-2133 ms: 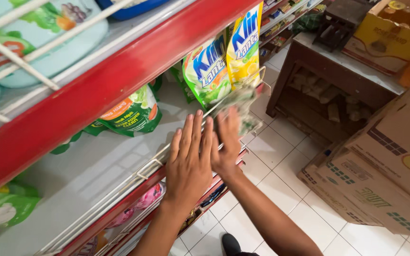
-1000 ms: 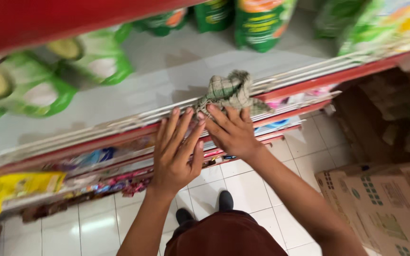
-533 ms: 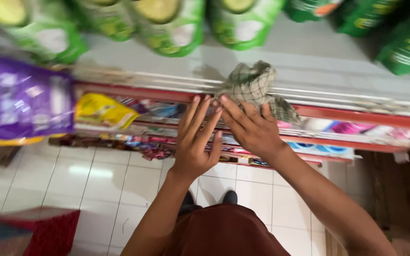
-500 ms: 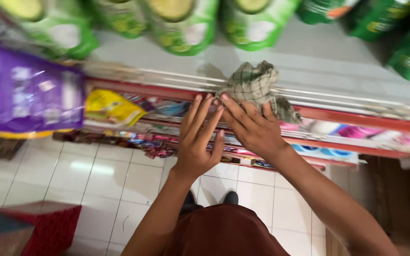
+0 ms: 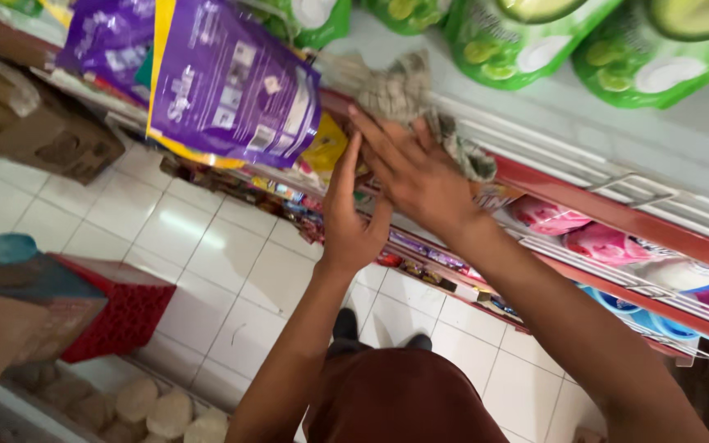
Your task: The person wipes a metal shelf with a cloth, then repeatedly picks snack packets from a cardboard box, scans their barcodes with a handheld scanner, and places them on the shelf. The person handles multiple snack packets and uses a barcode scanner throughout.
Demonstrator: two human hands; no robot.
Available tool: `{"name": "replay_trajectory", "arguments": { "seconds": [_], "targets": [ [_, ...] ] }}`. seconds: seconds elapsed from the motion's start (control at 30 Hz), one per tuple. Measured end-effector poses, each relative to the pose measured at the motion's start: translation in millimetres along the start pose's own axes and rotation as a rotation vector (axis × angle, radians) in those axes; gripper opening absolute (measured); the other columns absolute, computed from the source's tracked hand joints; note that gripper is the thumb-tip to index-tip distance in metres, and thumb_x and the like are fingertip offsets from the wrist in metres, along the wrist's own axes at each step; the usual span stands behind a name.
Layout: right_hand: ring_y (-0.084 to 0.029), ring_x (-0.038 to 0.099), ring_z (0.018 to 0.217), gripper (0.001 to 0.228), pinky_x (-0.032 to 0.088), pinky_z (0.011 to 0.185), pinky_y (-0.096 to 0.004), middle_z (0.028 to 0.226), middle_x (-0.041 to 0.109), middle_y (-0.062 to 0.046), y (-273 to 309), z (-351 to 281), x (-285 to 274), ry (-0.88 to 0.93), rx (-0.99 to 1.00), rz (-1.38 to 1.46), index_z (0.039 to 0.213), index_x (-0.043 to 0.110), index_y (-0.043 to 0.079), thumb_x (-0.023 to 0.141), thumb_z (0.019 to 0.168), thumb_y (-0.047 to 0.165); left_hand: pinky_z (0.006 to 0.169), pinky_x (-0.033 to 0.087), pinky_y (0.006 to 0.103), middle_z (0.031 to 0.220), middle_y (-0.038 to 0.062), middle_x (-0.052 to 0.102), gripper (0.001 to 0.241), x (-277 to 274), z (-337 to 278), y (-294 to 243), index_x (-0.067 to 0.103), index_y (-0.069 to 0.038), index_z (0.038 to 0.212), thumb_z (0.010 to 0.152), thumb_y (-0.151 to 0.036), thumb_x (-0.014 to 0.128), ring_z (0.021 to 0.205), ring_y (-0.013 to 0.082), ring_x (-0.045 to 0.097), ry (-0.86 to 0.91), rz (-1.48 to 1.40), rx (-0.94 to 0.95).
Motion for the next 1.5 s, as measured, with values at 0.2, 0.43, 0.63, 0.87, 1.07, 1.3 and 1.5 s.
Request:
{"name": "replay_trajectory", "arguments": {
  "seconds": [0.2,0.43,0.63,0.87,1.07,1.3,1.5],
  "targets": [
    [-0.026,0.041,0.152,0.056,0.041,0.122,-0.045,0.163,0.044,-0.006,8,-52,24,-0.124,-0.027,0.279,0.147,0.061,0.008,0.073,0.093,0.010,0.105,0.054,0.0332,0.138,0.014,0.063,0.063,5,-59,43,0.033,0.000,0.160,0.104,0.003,0.061,0.117,0.0192,0.066,-0.060,-0.323,-0.087],
    [-0.021,0.050,0.138,0.067,0.037,0.120,-0.042,0.145,0.056,-0.003,34,-132,138,0.308,0.046,-0.009,0.151,0.050,0.018,0.064,0.086,0.018,0.095,0.056,0.0320,0.145,0.016,0.053,0.062,50,-150,131,0.041,-0.005,0.151,0.094,0.001,0.065,0.129,0.0234,0.060,0.133,-0.446,-0.638],
    [-0.019,0.047,0.135,0.067,0.033,0.116,-0.039,0.153,0.048,0.000,47,-131,192,0.352,0.014,-0.166,0.157,0.047,0.012,0.060,0.092,0.029,0.087,0.057,0.0307,0.154,0.012,0.045,0.068,57,-153,180,0.037,-0.007,0.154,0.094,0.000,0.068,0.135,0.0251,0.054,0.093,-0.446,-0.697],
    [-0.018,0.043,0.140,0.061,0.031,0.120,-0.041,0.160,0.044,0.000,53,-123,208,0.344,-0.026,-0.161,0.145,0.053,0.013,0.061,0.088,0.034,0.094,0.054,0.0298,0.162,0.016,0.037,0.085,65,-144,190,0.021,-0.007,0.165,0.095,-0.003,0.069,0.141,0.0294,0.048,-0.012,-0.540,-0.645],
    [-0.021,0.046,0.142,0.062,0.040,0.091,-0.036,0.156,0.049,-0.003,32,-201,207,0.377,0.226,0.157,0.151,0.052,0.012,0.062,0.092,0.027,0.091,0.060,0.0351,0.158,0.019,0.025,0.082,123,-159,163,0.023,-0.001,0.158,0.094,-0.010,0.073,0.141,0.0315,0.046,0.128,-0.400,-0.558],
    [-0.015,0.047,0.142,0.065,0.039,0.111,-0.037,0.151,0.054,0.000,9,-318,179,0.380,0.316,0.030,0.152,0.052,0.014,0.062,0.090,0.033,0.093,0.060,0.0367,0.150,0.022,0.026,0.095,212,-190,98,0.012,0.000,0.158,0.095,-0.031,0.075,0.133,0.0332,0.043,0.385,-0.216,-0.344],
    [-0.019,0.050,0.139,0.045,0.034,0.120,-0.048,0.145,0.061,-0.003,-7,-389,144,0.171,0.435,0.066,0.128,0.069,0.012,0.066,0.085,0.027,0.101,0.059,0.0386,0.154,0.022,0.029,0.089,265,-196,49,0.018,-0.003,0.162,0.097,-0.032,0.072,0.138,0.0322,0.048,0.606,-0.343,-0.364]
  ]
}}
Point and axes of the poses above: each hand's wrist, its own z-axis towards the middle knuckle, its own x-axis out of the palm, y = z × x, the point moved 4 cm from there along z, towards the middle knuckle
